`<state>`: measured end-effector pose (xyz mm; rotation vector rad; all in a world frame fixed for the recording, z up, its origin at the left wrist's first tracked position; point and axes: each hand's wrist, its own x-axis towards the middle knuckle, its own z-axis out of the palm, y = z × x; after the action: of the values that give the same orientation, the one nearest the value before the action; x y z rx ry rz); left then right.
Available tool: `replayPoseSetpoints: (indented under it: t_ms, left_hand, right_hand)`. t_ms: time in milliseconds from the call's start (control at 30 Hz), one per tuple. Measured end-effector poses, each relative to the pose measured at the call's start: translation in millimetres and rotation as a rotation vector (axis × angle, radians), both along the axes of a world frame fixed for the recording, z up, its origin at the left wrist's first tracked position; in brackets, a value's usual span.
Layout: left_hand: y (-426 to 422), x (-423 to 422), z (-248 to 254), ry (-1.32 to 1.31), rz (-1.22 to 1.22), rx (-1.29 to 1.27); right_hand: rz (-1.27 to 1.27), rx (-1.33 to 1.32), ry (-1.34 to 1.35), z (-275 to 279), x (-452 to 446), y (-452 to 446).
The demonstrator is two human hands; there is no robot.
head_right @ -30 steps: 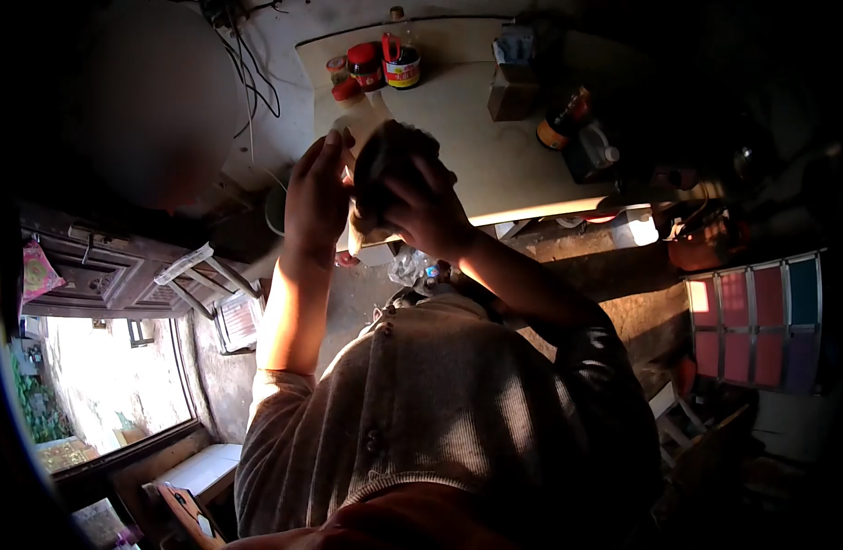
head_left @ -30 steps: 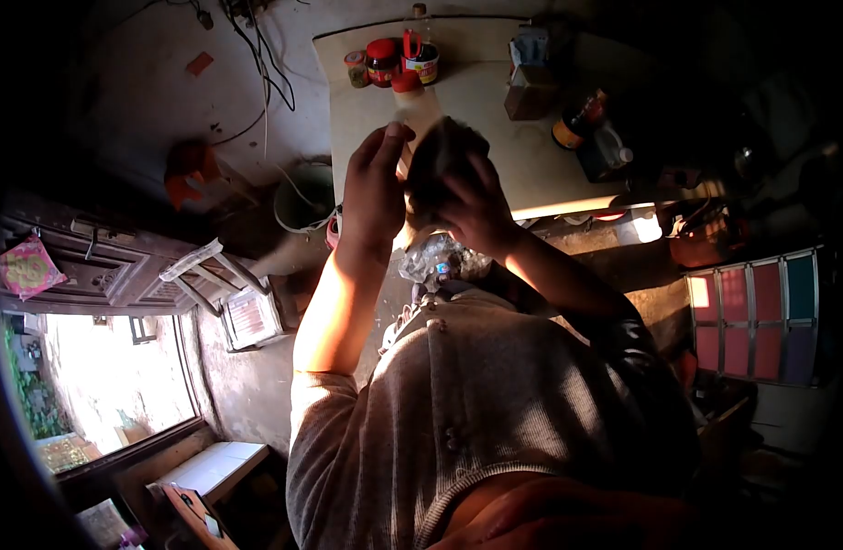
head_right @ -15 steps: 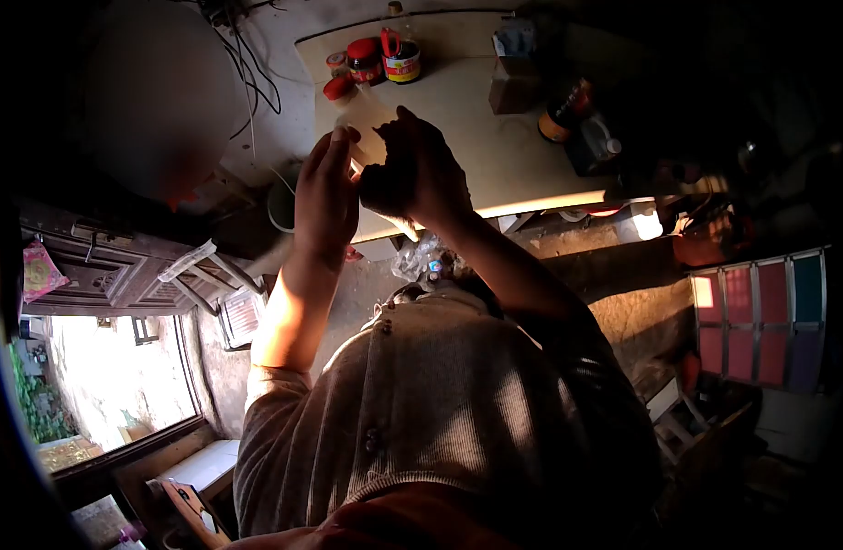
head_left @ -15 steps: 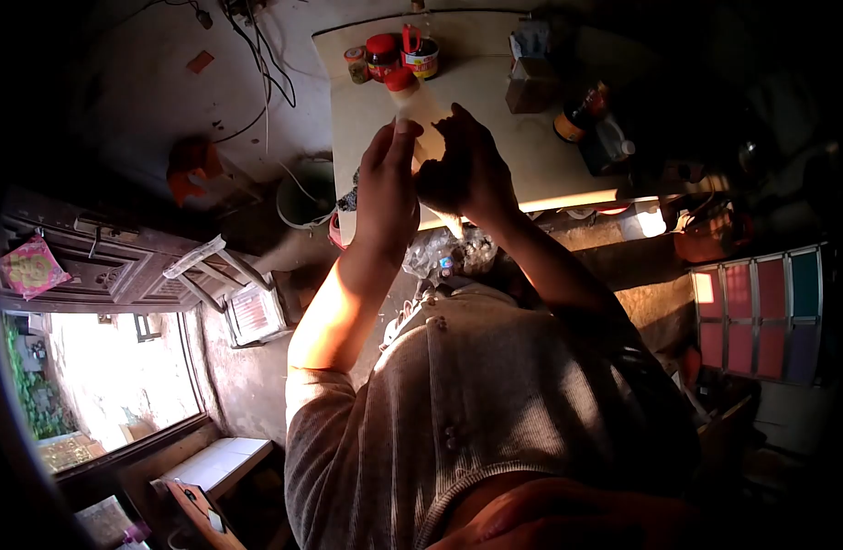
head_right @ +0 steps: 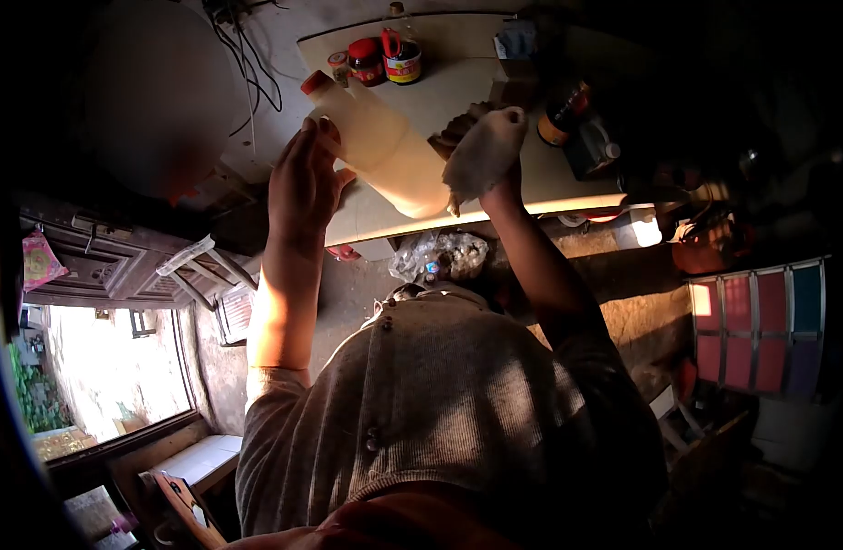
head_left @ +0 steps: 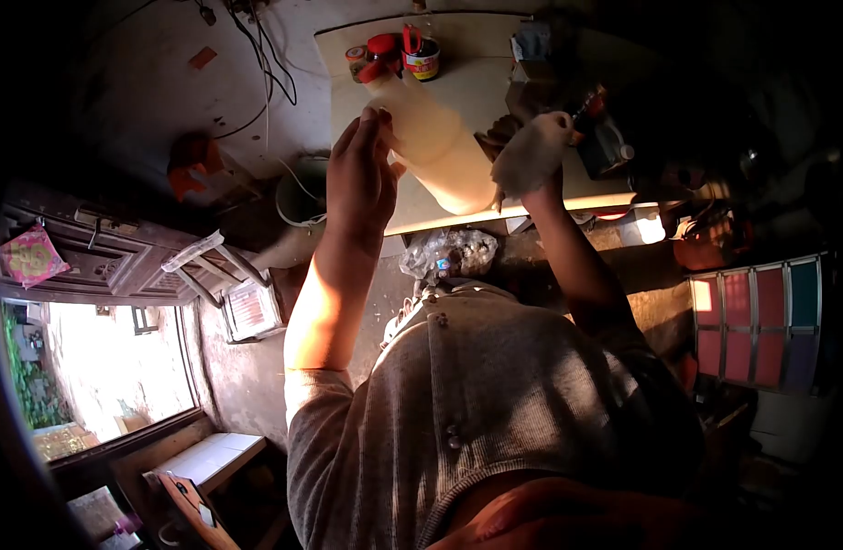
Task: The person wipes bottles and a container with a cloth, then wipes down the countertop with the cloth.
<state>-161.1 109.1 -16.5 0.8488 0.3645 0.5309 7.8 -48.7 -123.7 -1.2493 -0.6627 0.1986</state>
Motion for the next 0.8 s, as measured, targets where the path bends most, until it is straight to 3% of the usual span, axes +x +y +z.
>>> replayPoseSetpoints:
  t_ms: [67,133,200,233,300,433,533,600,667,733,800]
  left_hand:
    - [-2.9,1.2,4.1,-0.046,0.028,-0.004]
    - [-13.0,3.3,13.4,-0.041,0.066,-0.043]
    - [-22.7,9.0,18.4,-0.038,0.108,-0.080]
    - [-27.4,12.3,19.6,-0.029,0.125,-0.048]
    - [-35.3,13.1,23.1,-0.031,0.124,0.014]
    - [-44.9,10.6,35.0,0.056,0.041,0.112]
    - [-44.4,10.5,36.5,0.061,-0.005,0.268]
    - [-32.0,10.2,37.0,-0.037,-0.114,0.574]
    - [-22.2,16.4,33.0,-0.009,-0.136,0.549]
    - [-14.2,30.3,28.5,-0.264,0.000,0.952]
    - [-10.0,34.6,30.8,-0.240,-0.029,1.061]
  right_hand:
    - [0.286,0.394,0.355,1.1,-9.7,-10.1]
    - [0.237,0.311,0.449,-18.3,-15.3,-12.3]
    - [0.071,-0.324,0.088,-47.8,-13.1,-5.1]
    - [0.130,-0.269,0.280,-22.0,-19.5,-6.0]
    - [0.463,0.309,0.673,13.2,-45.2,-2.2]
    - [0.449,0.457,0.652,6.1,-31.2,1.0]
    - [0.447,0.501,0.663,-11.2,-16.8,-5.2]
    - [0.500,0.517,0.732,-6.2,-15.3,-12.7]
    - [0.552,0.526,0.800,-1.6,-15.2,-14.6]
    - [0.613,0.403,0.760,0.2,-19.3,-15.7]
    - [0.643,0.344,0.785,1.7,-26.6,-16.6]
